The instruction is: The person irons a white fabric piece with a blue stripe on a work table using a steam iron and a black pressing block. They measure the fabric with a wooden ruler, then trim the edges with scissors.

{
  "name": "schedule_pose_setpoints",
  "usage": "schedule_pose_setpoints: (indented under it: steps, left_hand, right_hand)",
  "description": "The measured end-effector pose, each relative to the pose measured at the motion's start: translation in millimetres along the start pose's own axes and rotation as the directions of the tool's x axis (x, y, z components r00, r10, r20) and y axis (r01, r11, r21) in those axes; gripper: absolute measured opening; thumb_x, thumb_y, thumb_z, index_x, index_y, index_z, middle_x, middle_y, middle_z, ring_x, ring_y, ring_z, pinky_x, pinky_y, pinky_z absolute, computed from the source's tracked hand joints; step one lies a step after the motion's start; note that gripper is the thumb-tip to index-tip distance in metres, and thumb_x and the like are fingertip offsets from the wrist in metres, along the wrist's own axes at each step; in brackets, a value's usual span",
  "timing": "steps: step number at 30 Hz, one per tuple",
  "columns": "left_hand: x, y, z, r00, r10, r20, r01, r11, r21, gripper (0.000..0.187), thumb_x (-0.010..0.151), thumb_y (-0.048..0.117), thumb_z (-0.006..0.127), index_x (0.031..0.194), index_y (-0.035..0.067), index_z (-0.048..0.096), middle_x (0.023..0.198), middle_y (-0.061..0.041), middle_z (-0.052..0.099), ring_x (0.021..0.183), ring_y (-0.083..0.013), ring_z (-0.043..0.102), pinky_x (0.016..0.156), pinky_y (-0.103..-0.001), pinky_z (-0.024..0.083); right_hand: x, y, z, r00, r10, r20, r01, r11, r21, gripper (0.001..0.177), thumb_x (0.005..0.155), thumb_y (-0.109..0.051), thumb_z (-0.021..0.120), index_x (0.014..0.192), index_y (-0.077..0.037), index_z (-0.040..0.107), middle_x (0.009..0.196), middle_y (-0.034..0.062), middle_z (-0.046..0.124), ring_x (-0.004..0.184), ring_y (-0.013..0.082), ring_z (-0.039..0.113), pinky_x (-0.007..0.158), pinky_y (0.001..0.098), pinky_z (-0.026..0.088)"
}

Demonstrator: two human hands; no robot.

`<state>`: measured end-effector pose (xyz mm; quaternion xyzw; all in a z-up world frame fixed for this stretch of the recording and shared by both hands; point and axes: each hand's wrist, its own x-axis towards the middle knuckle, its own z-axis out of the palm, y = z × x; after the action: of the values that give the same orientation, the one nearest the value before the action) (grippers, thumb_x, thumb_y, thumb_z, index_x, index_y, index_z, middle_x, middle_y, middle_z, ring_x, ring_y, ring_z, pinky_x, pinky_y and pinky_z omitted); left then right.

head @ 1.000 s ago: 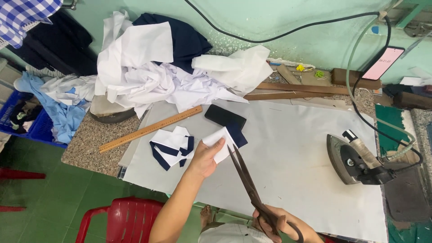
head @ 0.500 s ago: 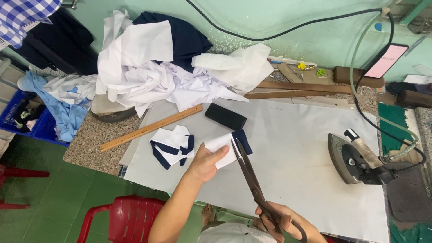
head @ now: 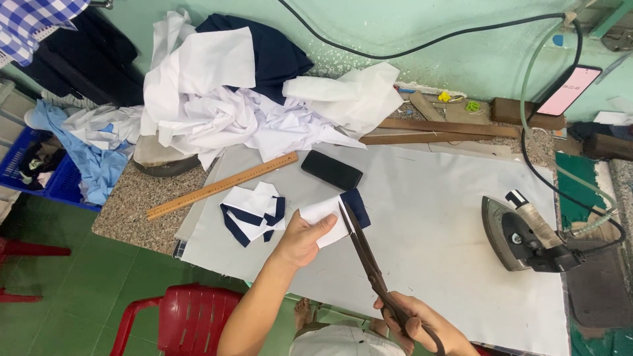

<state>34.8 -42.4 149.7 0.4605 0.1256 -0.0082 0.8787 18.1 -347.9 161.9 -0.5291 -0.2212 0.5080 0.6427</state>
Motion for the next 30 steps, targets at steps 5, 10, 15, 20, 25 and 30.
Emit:
schedule_pose_setpoints:
  steps: [5,10,15,20,25,30]
  left_hand:
    - [-1.0,-0.8,-2.1,1.0,-0.001,-0.002,0.001,1.0,-0.002,0.039,0.086,0.02,0.08,0.12,0.003,0.073,0.113,-0.011,0.077,0.107,-0.0266,0.073,0.088,-0.042,0.061]
    - [-2.4,-2.6,-4.1,1.0,0.014,0.017,-0.014,1.0,0.005,0.033,0.088,0.019,0.079,0.116,0.003,0.075,0.111,-0.011,0.077,0.106,-0.0259,0.073,0.088,-0.042,0.061]
    - [-3.1,-4.5,-3.3,1.0,0.004,0.025,-0.004,1.0,-0.002,0.035,0.087,0.021,0.079,0.117,0.003,0.074,0.111,-0.011,0.077,0.106,-0.0262,0.073,0.088,-0.042,0.061]
    - [-1.8,-9.3,-5.4,0.999,0.018,0.041,-0.017,1.0,-0.013,0.034,0.089,0.019,0.078,0.118,0.003,0.073,0.111,-0.011,0.077,0.105,-0.026,0.073,0.087,-0.041,0.061]
    - [-1.2,-11.5,-6.6,0.998,0.03,0.056,-0.03,1.0,-0.005,0.032,0.09,0.019,0.078,0.117,0.003,0.074,0.112,-0.011,0.077,0.106,-0.0255,0.073,0.087,-0.041,0.061]
    - [0.3,-14.1,-8.5,0.999,-0.002,0.045,0.003,1.0,-0.023,0.036,0.089,0.019,0.078,0.12,0.003,0.072,0.115,-0.013,0.076,0.109,-0.0289,0.073,0.088,-0.043,0.062]
  right_hand:
    - [3.4,6.0,-1.3,0.999,-0.049,-0.005,0.048,0.992,-0.113,0.102,0.075,-0.09,0.041,0.123,-0.003,0.065,0.055,-0.0039,0.043,0.042,0.006,0.043,0.08,0.0284,0.052]
    - [2.4,15.4,-3.9,1.0,-0.008,-0.007,0.007,0.998,-0.068,0.103,0.07,-0.09,0.046,0.122,-0.002,0.065,0.054,-0.0041,0.042,0.04,0.0067,0.043,0.068,0.0261,0.052]
    - [2.2,19.3,-5.9,1.0,-0.013,-0.017,0.013,0.999,-0.041,0.103,0.068,-0.092,0.047,0.118,-0.003,0.066,0.049,-0.0034,0.039,0.037,0.0073,0.038,0.061,0.0259,0.048]
    - [2.0,21.5,-6.8,0.999,-0.019,-0.035,0.018,0.998,-0.053,0.099,0.072,-0.089,0.047,0.116,-0.002,0.066,0.051,-0.0026,0.04,0.037,0.0078,0.038,0.054,0.0262,0.045]
    - [2.7,30.7,-10.8,0.997,-0.077,-0.014,0.076,0.995,-0.07,0.096,0.076,-0.088,0.047,0.116,-0.003,0.065,0.052,-0.0019,0.043,0.036,0.0093,0.04,0.044,0.0266,0.039]
    - [0.7,42.7,-16.9,0.994,-0.106,-0.006,0.106,0.994,-0.016,0.073,0.091,-0.067,0.056,0.117,0.001,0.062,0.055,-0.0018,0.043,0.033,0.009,0.041,0.035,0.0233,0.035]
